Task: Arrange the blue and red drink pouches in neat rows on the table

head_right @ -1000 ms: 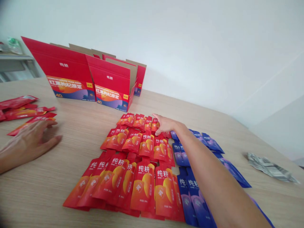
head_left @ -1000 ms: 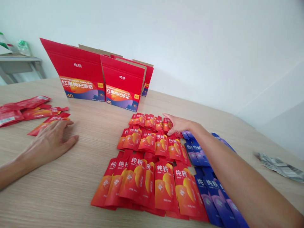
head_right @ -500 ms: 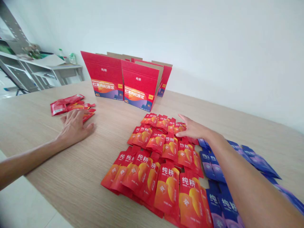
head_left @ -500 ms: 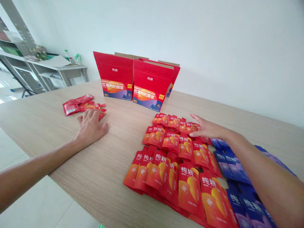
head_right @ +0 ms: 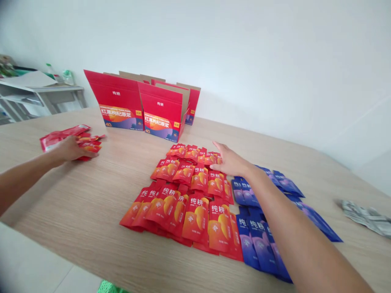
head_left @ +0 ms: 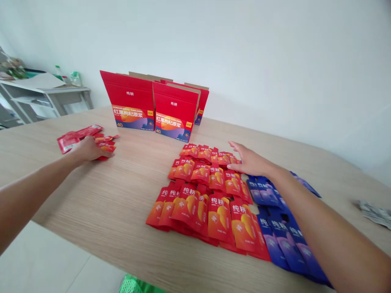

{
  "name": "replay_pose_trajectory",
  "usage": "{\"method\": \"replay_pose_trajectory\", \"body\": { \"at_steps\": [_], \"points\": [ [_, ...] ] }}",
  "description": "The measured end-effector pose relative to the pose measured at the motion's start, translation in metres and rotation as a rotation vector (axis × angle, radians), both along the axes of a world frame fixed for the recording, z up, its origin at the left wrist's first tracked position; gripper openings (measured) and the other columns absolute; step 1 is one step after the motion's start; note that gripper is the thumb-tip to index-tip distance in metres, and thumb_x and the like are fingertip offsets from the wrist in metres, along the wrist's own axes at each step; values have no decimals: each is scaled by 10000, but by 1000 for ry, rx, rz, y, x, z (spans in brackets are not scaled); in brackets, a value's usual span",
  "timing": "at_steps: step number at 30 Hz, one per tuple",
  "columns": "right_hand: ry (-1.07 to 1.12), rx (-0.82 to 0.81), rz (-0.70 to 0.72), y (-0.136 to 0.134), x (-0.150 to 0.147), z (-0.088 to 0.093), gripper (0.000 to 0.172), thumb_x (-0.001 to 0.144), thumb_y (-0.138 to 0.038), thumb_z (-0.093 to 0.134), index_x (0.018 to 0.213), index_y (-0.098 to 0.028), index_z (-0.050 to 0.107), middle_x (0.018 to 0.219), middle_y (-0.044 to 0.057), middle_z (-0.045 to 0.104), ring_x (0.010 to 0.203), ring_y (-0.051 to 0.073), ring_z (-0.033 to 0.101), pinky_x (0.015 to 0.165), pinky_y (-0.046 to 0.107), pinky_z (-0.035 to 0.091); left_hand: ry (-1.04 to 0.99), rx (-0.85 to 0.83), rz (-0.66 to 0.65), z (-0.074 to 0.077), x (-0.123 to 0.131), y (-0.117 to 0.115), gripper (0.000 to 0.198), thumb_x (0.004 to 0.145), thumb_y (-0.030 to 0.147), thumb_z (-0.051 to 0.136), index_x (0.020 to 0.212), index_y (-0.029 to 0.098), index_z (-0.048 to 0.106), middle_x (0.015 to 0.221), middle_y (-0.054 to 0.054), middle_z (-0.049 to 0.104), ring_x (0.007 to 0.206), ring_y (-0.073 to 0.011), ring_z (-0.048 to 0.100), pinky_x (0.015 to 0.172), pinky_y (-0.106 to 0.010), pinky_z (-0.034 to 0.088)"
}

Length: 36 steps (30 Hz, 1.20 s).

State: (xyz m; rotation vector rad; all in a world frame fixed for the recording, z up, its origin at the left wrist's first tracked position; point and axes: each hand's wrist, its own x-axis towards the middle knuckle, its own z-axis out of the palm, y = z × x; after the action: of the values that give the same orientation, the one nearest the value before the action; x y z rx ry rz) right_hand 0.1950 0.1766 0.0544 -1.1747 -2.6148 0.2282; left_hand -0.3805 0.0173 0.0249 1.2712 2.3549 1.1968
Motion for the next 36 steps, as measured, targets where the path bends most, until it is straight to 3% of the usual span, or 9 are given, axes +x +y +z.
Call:
{"method": "replay_pose_trajectory", "body": {
  "at_steps": [3, 6, 9, 11, 14, 17, 21, 29, 36],
  "points": [
    [-9, 39, 26, -17, 1, 7, 1003, 869, -450, 781, 1713, -119, 352, 1736, 248, 402, 1594, 392, 458, 1335, 602, 360, -88, 13, 162, 7, 12, -3, 431, 578, 194, 974, 737, 195, 574, 499, 95, 448, 546, -173, 434, 524, -245, 256],
    [25, 59, 19, -37, -10, 16, 936, 878, -404, 776, 1682, -108, 397, 1693, 260, 463, 1562, 392, 503, 1326, 611, 373, -241, 143, 171, 19, 44, -7, 336, 744, 171, 873, 798, 196, 543, 551, 87, 524, 558, -145, 491, 545, -218, 333],
    [145, 19, 35, -64, -43, 20, 888, 921, -418, 768, 1679, -138, 398, 1627, 238, 550, 1487, 369, 590, 1280, 600, 448, -443, 270, 23, 28, 97, -9, 277, 841, 193, 779, 857, 211, 503, 652, 58, 629, 588, -129, 591, 614, -219, 462],
    [221, -11, 93, -88, -75, 18, 910, 933, -458, 788, 1692, -170, 376, 1643, 222, 535, 1515, 359, 560, 1283, 598, 446, -558, 285, -122, 27, 140, -12, 289, 815, 267, 809, 899, 208, 540, 694, 25, 686, 595, -150, 638, 614, -248, 509],
    [281, 16, 272, -126, -125, 10, 1063, 873, -529, 883, 1713, -194, 326, 1742, 228, 385, 1613, 373, 422, 1327, 623, 370, -684, 257, -302, 14, 201, -23, 378, 757, 399, 843, 927, 221, 556, 651, 23, 681, 538, -173, 630, 533, -256, 489],
    [248, 34, 363, -154, -161, 2, 1141, 826, -443, 934, 1722, -168, 283, 1744, 234, 358, 1642, 373, 355, 1343, 606, 352, -840, 296, -445, -3, 238, -36, 454, 709, 443, 866, 933, 234, 531, 623, 47, 670, 519, -157, 614, 518, -237, 465],
    [196, -2, 321, -164, -177, 0, 1120, 795, -334, 940, 1696, -108, 314, 1684, 253, 419, 1603, 372, 403, 1336, 551, 379, -916, 341, -481, -11, 245, -44, 555, 649, 450, 924, 955, 235, 514, 575, 71, 649, 499, -141, 592, 531, -235, 466],
    [65, -62, 396, -146, -160, 15, 1268, 743, -452, 987, 1737, -146, 262, 1761, 265, 300, 1649, 405, 325, 1350, 611, 324, -873, 328, -443, -1, 230, -29, 548, 619, 406, 902, 976, 231, 526, 594, 54, 685, 556, -166, 648, 560, -245, 481],
    [41, -74, 241, -138, -155, 15, 1375, 726, -464, 983, 1767, -117, 156, 1711, 310, 353, 1614, 434, 366, 1306, 637, 377, -854, 335, -507, -6, 231, -14, 584, 658, 439, 910, 1047, 251, 517, 667, 31, 731, 600, -195, 694, 584, -283, 517]
  ]
}}
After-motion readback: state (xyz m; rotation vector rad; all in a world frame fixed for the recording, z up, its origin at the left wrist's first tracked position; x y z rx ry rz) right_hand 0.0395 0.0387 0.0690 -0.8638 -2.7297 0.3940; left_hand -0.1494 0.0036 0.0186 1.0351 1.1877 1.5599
